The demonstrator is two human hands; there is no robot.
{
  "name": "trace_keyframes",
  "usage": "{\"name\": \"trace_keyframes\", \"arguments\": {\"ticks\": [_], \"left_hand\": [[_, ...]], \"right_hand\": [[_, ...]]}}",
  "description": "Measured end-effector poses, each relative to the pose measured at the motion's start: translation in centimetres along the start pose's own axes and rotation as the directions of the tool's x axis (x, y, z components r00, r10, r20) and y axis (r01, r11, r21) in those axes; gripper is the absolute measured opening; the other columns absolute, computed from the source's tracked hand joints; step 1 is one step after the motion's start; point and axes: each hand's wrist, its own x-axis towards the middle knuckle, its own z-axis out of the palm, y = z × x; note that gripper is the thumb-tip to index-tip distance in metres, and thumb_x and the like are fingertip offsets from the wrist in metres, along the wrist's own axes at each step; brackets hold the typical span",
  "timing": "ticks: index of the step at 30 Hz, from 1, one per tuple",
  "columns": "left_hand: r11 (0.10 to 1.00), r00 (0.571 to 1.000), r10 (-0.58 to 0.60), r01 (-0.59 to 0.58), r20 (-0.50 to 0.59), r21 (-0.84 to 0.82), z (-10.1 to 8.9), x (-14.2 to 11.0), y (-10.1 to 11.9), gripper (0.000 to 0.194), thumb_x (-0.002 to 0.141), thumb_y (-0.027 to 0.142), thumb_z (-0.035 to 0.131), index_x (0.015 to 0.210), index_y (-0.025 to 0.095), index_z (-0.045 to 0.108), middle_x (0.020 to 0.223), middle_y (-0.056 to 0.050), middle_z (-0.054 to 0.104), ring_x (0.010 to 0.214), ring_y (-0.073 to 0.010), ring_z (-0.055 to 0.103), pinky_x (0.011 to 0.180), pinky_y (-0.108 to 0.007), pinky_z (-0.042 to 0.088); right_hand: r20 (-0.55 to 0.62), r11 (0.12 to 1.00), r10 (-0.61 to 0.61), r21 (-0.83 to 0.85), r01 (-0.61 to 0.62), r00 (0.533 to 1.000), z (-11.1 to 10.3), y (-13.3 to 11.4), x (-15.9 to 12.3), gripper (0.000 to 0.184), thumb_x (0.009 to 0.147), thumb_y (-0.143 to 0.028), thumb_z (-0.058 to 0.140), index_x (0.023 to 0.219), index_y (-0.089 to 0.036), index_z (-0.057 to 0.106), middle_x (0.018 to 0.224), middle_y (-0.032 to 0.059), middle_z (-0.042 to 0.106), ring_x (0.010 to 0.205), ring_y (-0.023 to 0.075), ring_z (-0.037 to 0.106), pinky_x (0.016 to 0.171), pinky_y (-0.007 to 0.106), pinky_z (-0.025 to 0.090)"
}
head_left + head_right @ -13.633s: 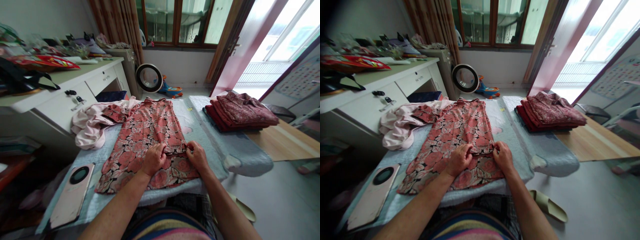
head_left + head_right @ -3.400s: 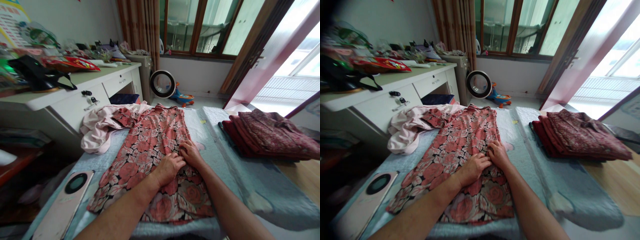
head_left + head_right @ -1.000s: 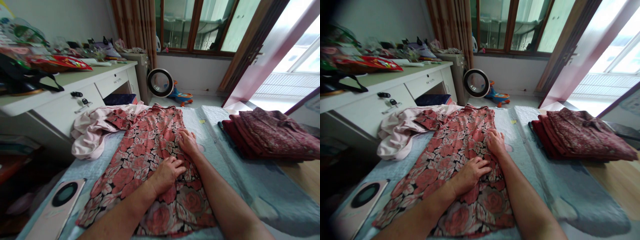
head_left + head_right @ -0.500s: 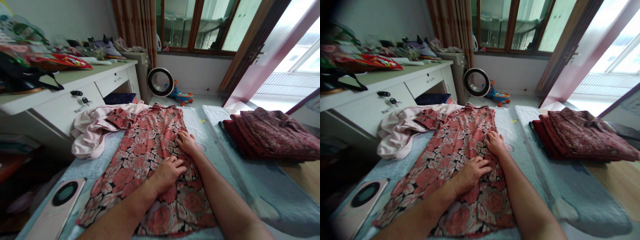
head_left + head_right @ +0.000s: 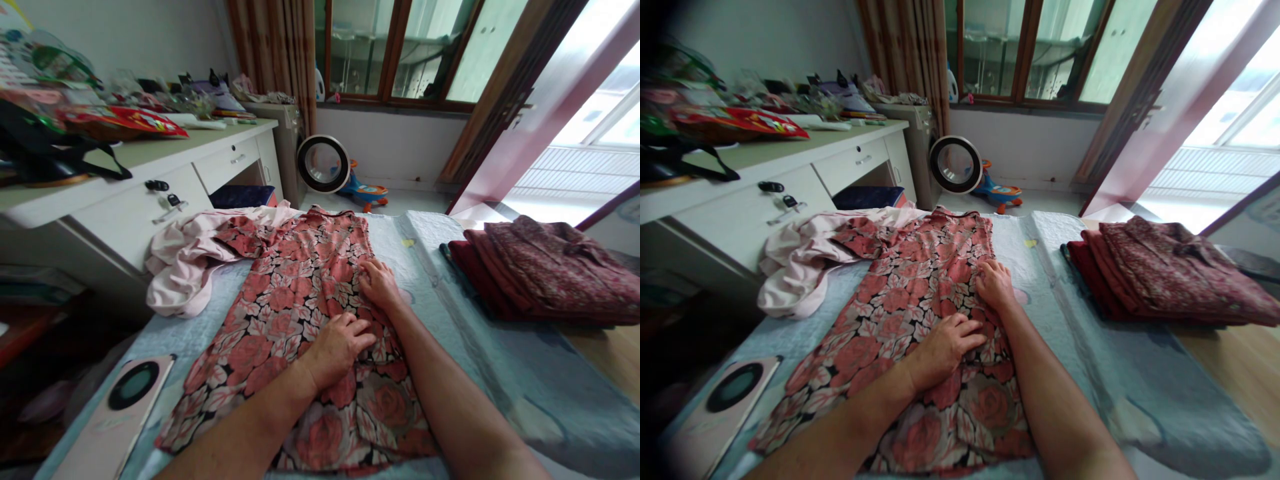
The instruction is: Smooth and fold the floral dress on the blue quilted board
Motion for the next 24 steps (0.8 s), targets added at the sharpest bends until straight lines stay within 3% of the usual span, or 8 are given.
{"name": "trace_keyframes", "arguments": {"ticks": [4,7,16,24], "left_hand": [[1.000,1.000,0.002,-0.002,0.000,-0.001,-0.09,-0.01,0.02,0.029,0.098,0.021,0.046,0.121,0.027,0.063,0.133,-0.002,0.060,0.109,-0.0221,0.049,0.095,-0.038,0.046],[1.000,1.000,0.007,-0.007,-0.004,-0.006,-0.20,-0.02,0.04,0.028,0.099,0.024,0.046,0.121,0.028,0.063,0.134,0.000,0.059,0.109,-0.0221,0.049,0.095,-0.038,0.046],[1.000,1.000,0.002,-0.002,0.008,0.007,-0.39,0.07,0.14,0.029,0.098,0.020,0.047,0.122,0.028,0.062,0.132,-0.001,0.060,0.108,-0.0212,0.049,0.096,-0.037,0.046],[1.000,1.000,0.003,-0.003,0.002,0.001,-0.34,0.04,0.13,0.028,0.098,0.021,0.047,0.121,0.028,0.063,0.130,-0.002,0.061,0.109,-0.0208,0.049,0.096,-0.036,0.046]], "right_hand": [[-0.009,0.999,0.017,-0.033,-0.018,1.000,-0.23,-0.17,-0.04,0.022,0.088,-0.019,0.048,0.099,-0.020,0.067,0.103,0.0079,0.065,0.100,0.0228,0.056,0.090,0.034,0.039],[0.038,0.999,0.015,-0.052,-0.013,0.999,-0.25,-0.19,-0.06,0.018,0.087,-0.019,0.050,0.091,-0.020,0.067,0.099,0.0071,0.065,0.097,0.0223,0.055,0.087,0.033,0.039],[0.091,0.994,0.027,-0.111,-0.017,0.995,-0.58,-0.42,-0.06,0.019,0.088,-0.021,0.051,0.098,-0.021,0.067,0.107,0.0077,0.065,0.102,0.0228,0.055,0.086,0.033,0.039],[0.080,1.000,0.009,-0.013,-0.008,0.997,-0.20,0.09,-0.09,0.030,0.086,-0.019,0.051,0.112,-0.022,0.065,0.122,0.0070,0.064,0.113,0.0227,0.056,0.096,0.034,0.039]]}}
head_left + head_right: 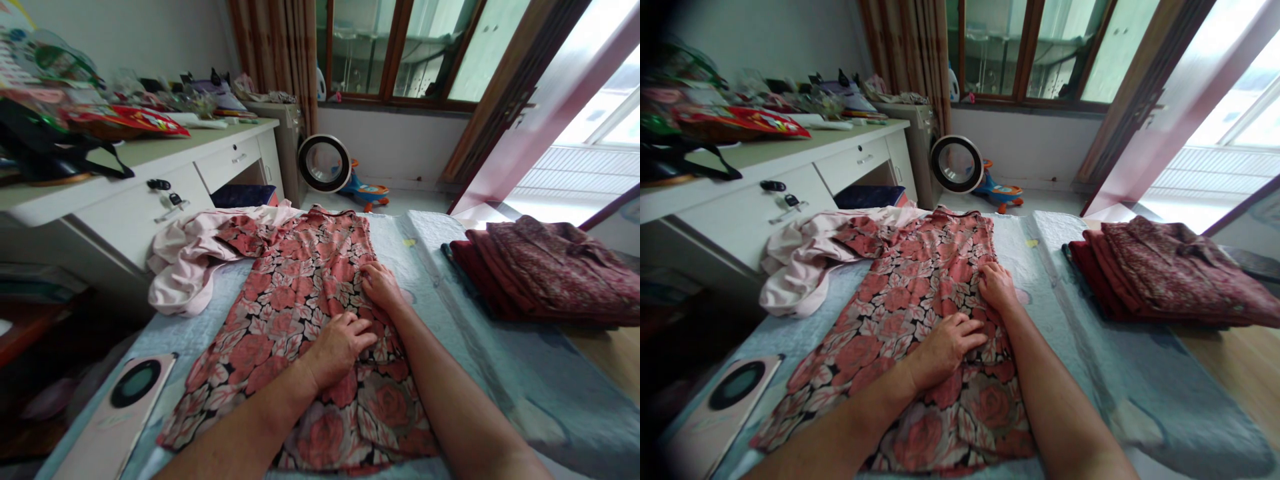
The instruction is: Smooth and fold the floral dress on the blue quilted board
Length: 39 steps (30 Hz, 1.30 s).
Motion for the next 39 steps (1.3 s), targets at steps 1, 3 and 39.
{"name": "trace_keyframes", "arguments": {"ticks": [1,3,39], "left_hand": [[1.000,1.000,0.002,-0.002,-0.002,-0.003,0.04,0.01,-0.03,0.028,0.099,0.022,0.047,0.121,0.027,0.063,0.130,-0.002,0.061,0.109,-0.0209,0.049,0.096,-0.036,0.046],[1.000,1.000,0.004,-0.004,-0.006,-0.010,0.10,0.03,-0.08,0.028,0.099,0.023,0.046,0.121,0.027,0.063,0.130,-0.002,0.061,0.109,-0.0212,0.049,0.096,-0.036,0.045],[1.000,1.000,-0.001,0.001,0.003,-0.017,0.10,-0.04,-0.15,0.031,0.096,0.019,0.051,0.123,0.029,0.062,0.132,-0.001,0.059,0.109,-0.0205,0.048,0.097,-0.036,0.045]], "right_hand": [[-0.004,1.000,-0.004,0.015,0.004,1.000,0.06,0.08,0.02,0.031,0.086,-0.019,0.051,0.114,-0.021,0.065,0.124,0.0069,0.064,0.115,0.0224,0.056,0.097,0.034,0.038],[-0.009,0.999,-0.010,0.037,0.010,1.000,0.14,0.19,0.05,0.032,0.086,-0.019,0.052,0.115,-0.021,0.064,0.128,0.0069,0.062,0.117,0.0224,0.055,0.099,0.035,0.038],[-0.011,0.999,0.012,0.030,-0.012,1.000,0.15,0.12,0.00,0.026,0.086,-0.017,0.051,0.104,-0.022,0.068,0.117,0.0068,0.066,0.111,0.0225,0.056,0.096,0.035,0.038]]}}
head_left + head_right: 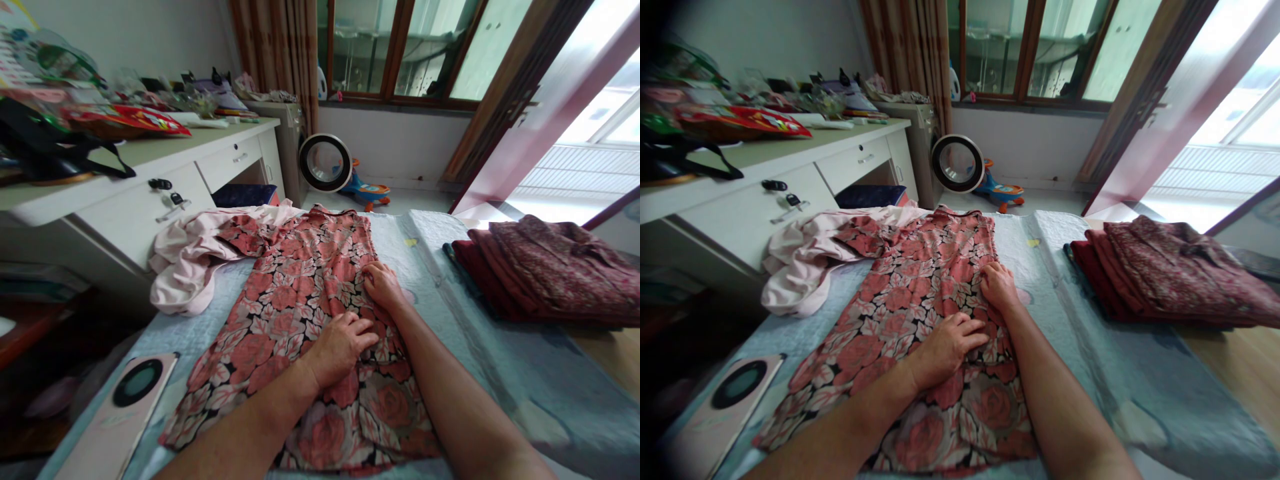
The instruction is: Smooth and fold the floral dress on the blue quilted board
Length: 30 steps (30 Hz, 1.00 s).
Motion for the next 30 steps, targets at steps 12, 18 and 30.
{"name": "trace_keyframes", "arguments": {"ticks": [12,18,30], "left_hand": [[1.000,1.000,0.004,-0.005,0.023,0.008,-0.32,0.03,0.08,0.032,0.094,0.016,0.051,0.122,0.027,0.062,0.134,-0.002,0.059,0.110,-0.0209,0.048,0.097,-0.036,0.046],[1.000,1.000,0.000,0.000,0.015,0.003,-0.32,0.02,0.09,0.033,0.094,0.016,0.051,0.122,0.028,0.062,0.133,-0.002,0.059,0.110,-0.0209,0.049,0.097,-0.036,0.045],[1.000,1.000,0.001,-0.001,-0.008,-0.007,-0.01,0.02,0.00,0.029,0.097,0.020,0.050,0.121,0.028,0.063,0.132,0.000,0.060,0.109,-0.0212,0.049,0.096,-0.037,0.045]], "right_hand": [[-0.012,1.000,0.008,0.016,-0.007,1.000,0.19,0.19,0.12,0.030,0.084,-0.016,0.051,0.110,-0.022,0.067,0.119,0.0072,0.065,0.110,0.0220,0.056,0.097,0.034,0.040],[-0.005,1.000,0.000,0.011,0.000,1.000,0.33,0.32,0.12,0.030,0.084,-0.017,0.051,0.109,-0.022,0.068,0.119,0.0073,0.065,0.111,0.0223,0.056,0.097,0.034,0.040],[-0.004,1.000,0.008,0.018,-0.008,1.000,0.25,0.25,0.12,0.028,0.085,-0.018,0.051,0.108,-0.022,0.066,0.121,0.0071,0.065,0.113,0.0225,0.056,0.098,0.035,0.039]]}}
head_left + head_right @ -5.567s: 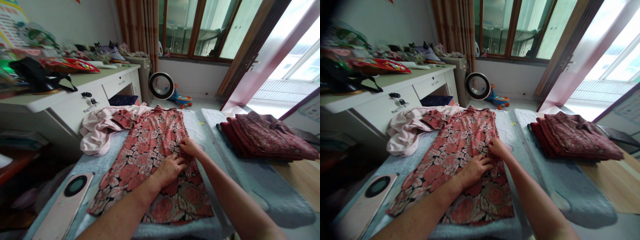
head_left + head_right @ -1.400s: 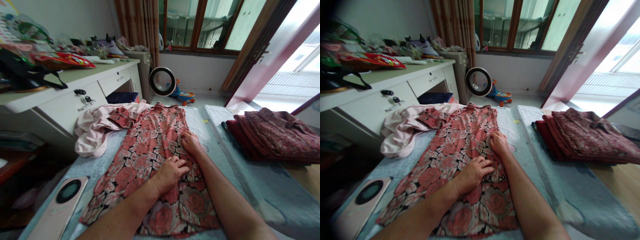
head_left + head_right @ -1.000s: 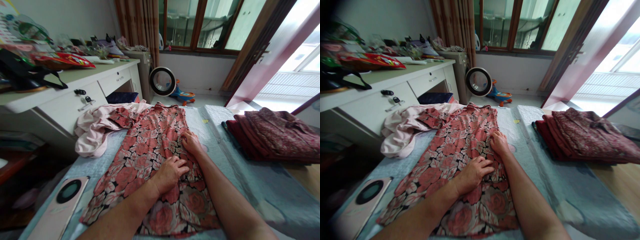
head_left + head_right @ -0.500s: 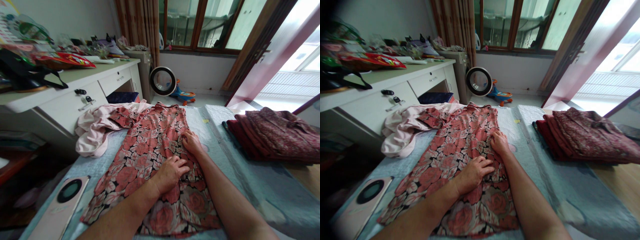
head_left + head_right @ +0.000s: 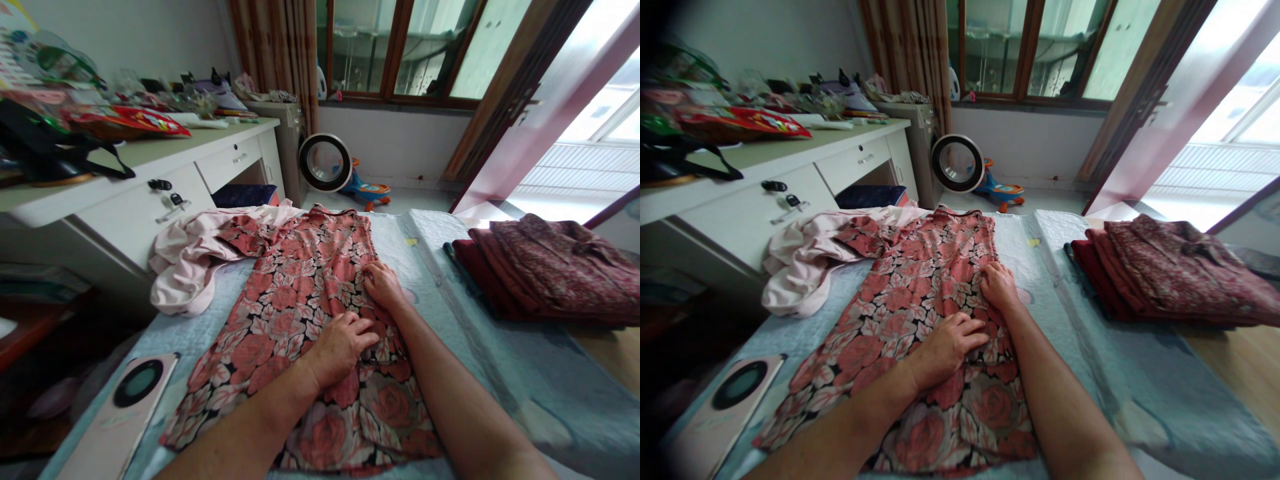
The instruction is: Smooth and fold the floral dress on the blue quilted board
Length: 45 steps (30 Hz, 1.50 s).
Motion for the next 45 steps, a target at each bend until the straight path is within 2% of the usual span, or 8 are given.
{"name": "trace_keyframes", "arguments": {"ticks": [11,14,18,23,31,37,40,45], "left_hand": [[1.000,1.000,0.004,-0.003,0.007,-0.011,-0.06,0.00,0.02,0.028,0.099,0.021,0.046,0.121,0.027,0.063,0.132,0.000,0.060,0.109,-0.0215,0.049,0.096,-0.037,0.045],[1.000,1.000,0.001,-0.001,0.007,-0.014,0.05,-0.02,-0.01,0.029,0.098,0.021,0.047,0.121,0.027,0.062,0.132,-0.001,0.060,0.110,-0.0221,0.049,0.097,-0.038,0.045],[1.000,1.000,-0.003,0.003,0.008,-0.018,0.04,-0.05,-0.01,0.030,0.097,0.019,0.048,0.122,0.027,0.062,0.133,-0.002,0.059,0.110,-0.0221,0.049,0.098,-0.038,0.045],[1.000,1.000,-0.003,0.003,0.010,-0.021,-0.10,-0.01,0.01,0.029,0.097,0.019,0.049,0.121,0.027,0.062,0.133,-0.001,0.059,0.110,-0.0214,0.048,0.098,-0.037,0.045],[1.000,1.000,-0.001,0.001,0.010,-0.018,-0.13,0.01,-0.01,0.031,0.096,0.017,0.049,0.123,0.027,0.062,0.132,-0.001,0.060,0.110,-0.0212,0.049,0.098,-0.037,0.045],[0.999,1.000,0.001,0.000,0.025,-0.032,-0.24,0.04,-0.02,0.031,0.096,0.018,0.049,0.123,0.027,0.062,0.133,-0.003,0.059,0.110,-0.0214,0.048,0.098,-0.038,0.045],[0.999,1.000,-0.003,0.003,0.018,-0.040,-0.13,0.05,-0.04,0.030,0.097,0.019,0.048,0.122,0.027,0.063,0.133,-0.002,0.059,0.110,-0.0217,0.049,0.098,-0.038,0.045],[0.999,1.000,-0.002,0.002,0.004,-0.038,-0.01,-0.01,-0.04,0.030,0.098,0.021,0.047,0.123,0.027,0.062,0.133,-0.001,0.059,0.110,-0.0216,0.049,0.097,-0.038,0.045]], "right_hand": [[0.008,1.000,-0.005,-0.005,0.005,1.000,0.25,0.06,0.02,0.039,0.084,-0.017,0.051,0.121,-0.021,0.061,0.135,0.0086,0.059,0.122,0.0234,0.053,0.104,0.038,0.036],[-0.043,1.000,-0.002,0.015,0.003,0.999,0.20,0.25,0.00,0.035,0.083,-0.017,0.052,0.116,-0.021,0.064,0.129,0.0082,0.062,0.116,0.0240,0.055,0.100,0.037,0.038],[-0.112,1.000,0.022,-0.004,-0.023,0.993,0.11,0.53,0.07,0.026,0.085,-0.020,0.051,0.106,-0.020,0.068,0.111,0.0092,0.066,0.103,0.0237,0.057,0.094,0.034,0.041],[-0.061,0.998,0.016,-0.056,-0.019,0.998,-0.01,0.49,0.05,0.020,0.085,-0.019,0.051,0.092,-0.020,0.069,0.099,0.0085,0.065,0.096,0.0221,0.056,0.091,0.032,0.040],[-0.022,0.997,0.038,-0.069,-0.039,0.999,-0.24,0.30,-0.07,0.022,0.087,-0.020,0.051,0.100,-0.020,0.070,0.108,0.0088,0.066,0.103,0.0229,0.057,0.092,0.032,0.040],[-0.049,0.999,0.028,-0.015,-0.029,0.998,-0.24,0.51,-0.07,0.025,0.086,-0.018,0.051,0.103,-0.021,0.068,0.113,0.0077,0.067,0.107,0.0225,0.058,0.094,0.033,0.040],[-0.076,1.000,0.015,0.003,-0.015,0.997,-0.29,0.58,-0.03,0.025,0.086,-0.017,0.049,0.101,-0.021,0.068,0.111,0.0073,0.067,0.105,0.0216,0.058,0.094,0.032,0.040],[-0.031,1.000,0.013,0.004,-0.013,0.999,-0.31,0.53,-0.04,0.024,0.086,-0.017,0.049,0.099,-0.021,0.069,0.109,0.0066,0.068,0.105,0.0216,0.059,0.093,0.032,0.040]]}}
